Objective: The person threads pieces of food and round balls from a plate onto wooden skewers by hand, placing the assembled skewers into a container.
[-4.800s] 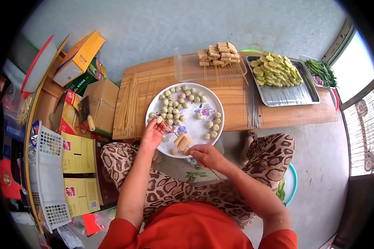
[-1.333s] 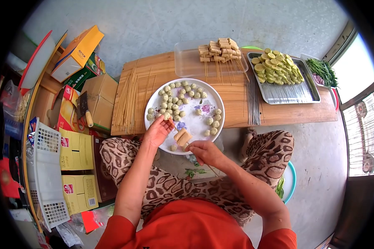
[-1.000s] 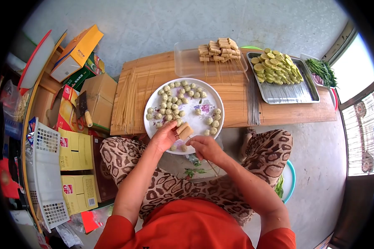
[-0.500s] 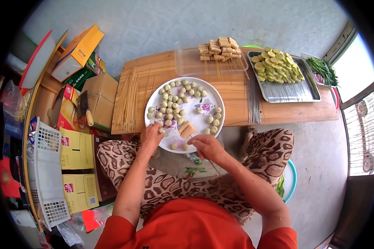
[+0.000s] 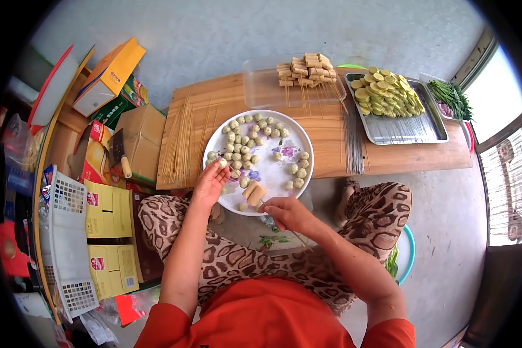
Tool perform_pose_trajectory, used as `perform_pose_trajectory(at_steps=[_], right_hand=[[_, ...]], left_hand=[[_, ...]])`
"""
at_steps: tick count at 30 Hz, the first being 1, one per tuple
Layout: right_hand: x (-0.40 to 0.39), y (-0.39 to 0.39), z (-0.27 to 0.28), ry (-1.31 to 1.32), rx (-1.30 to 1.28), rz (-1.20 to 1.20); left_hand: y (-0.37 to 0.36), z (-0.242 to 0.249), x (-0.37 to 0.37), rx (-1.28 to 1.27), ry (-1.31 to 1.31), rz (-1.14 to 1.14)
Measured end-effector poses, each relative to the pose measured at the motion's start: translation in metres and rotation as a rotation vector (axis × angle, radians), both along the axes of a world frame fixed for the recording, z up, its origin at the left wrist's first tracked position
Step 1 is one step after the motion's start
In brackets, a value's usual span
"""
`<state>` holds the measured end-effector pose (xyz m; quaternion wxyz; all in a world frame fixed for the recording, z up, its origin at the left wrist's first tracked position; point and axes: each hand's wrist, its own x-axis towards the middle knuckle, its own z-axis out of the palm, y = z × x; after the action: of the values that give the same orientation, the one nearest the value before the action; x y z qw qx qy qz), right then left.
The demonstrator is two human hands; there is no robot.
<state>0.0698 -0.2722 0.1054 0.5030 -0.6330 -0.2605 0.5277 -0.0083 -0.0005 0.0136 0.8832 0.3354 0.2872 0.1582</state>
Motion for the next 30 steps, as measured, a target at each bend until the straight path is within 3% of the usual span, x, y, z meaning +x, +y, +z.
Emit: perform_pose_trajectory(at_steps=[30], right_hand=[[-0.004,0.003,-0.004,0.008,0.007,-0.008]], left_hand=[[-0.02,-0.002,0.012,-0.164,-0.051,-0.005]])
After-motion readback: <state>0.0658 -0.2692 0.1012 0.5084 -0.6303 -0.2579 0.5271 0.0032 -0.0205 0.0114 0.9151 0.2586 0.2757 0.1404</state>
